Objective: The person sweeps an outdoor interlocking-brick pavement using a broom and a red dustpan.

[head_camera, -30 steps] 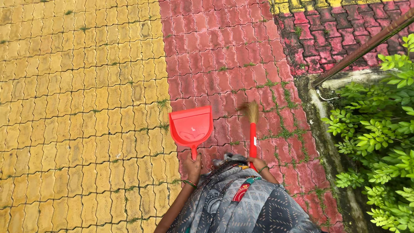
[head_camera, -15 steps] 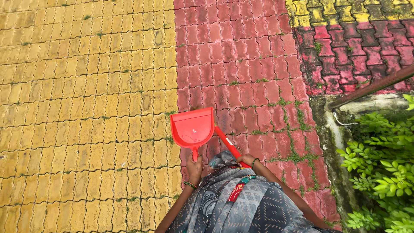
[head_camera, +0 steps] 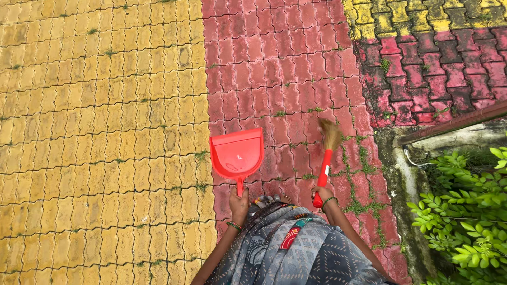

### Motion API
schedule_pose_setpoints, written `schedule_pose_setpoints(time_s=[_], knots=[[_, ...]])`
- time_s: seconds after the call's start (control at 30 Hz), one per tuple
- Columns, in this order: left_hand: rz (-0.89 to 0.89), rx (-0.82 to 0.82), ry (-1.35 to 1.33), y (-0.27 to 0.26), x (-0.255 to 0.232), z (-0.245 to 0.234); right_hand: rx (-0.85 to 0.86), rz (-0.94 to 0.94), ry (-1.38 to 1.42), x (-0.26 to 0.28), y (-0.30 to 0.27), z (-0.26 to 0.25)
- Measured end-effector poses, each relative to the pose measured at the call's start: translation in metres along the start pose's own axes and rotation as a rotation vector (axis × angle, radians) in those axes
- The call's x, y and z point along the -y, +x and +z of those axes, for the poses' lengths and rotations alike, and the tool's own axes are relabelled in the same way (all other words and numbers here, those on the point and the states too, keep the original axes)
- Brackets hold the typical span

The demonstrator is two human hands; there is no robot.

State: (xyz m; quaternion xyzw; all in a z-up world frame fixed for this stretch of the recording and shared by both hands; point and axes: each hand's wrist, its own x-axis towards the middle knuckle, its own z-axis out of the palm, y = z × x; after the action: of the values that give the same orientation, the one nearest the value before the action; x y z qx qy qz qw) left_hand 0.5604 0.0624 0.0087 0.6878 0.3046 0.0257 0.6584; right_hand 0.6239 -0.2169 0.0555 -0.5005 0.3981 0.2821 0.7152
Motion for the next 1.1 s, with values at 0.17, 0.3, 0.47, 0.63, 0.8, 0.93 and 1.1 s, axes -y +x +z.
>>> schedule_pose_setpoints(time_s=[0.17,0.3,0.47,0.63,0.8,0.93,1.1], knots=[[-0.016,0.004,-0.145,0.035,-0.009,0.015,0.051,-0.046,-0.062,0.022,0.031,0.009],[-0.022,-0.005,-0.139,0.081,-0.029,0.025,0.213,-0.107,-0.227,0.039,0.053,0.051],[0.007,0.056,-0.153,0.165,-0.064,0.043,0.394,-0.158,-0.596,0.099,0.065,0.137],[0.194,0.007,-0.031,0.254,-0.100,0.045,0.142,-0.189,-1.202,0.162,0.068,0.218],[0.082,-0.029,-0.057,0.321,-0.121,0.036,0.079,-0.070,-0.971,0.206,0.082,0.265],[0.030,0.000,-0.076,0.354,-0.128,0.031,0.116,0.001,-0.275,0.224,0.099,0.264],[0.017,0.068,-0.138,0.378,-0.142,0.039,0.064,0.000,0.009,0.248,0.136,0.251]])
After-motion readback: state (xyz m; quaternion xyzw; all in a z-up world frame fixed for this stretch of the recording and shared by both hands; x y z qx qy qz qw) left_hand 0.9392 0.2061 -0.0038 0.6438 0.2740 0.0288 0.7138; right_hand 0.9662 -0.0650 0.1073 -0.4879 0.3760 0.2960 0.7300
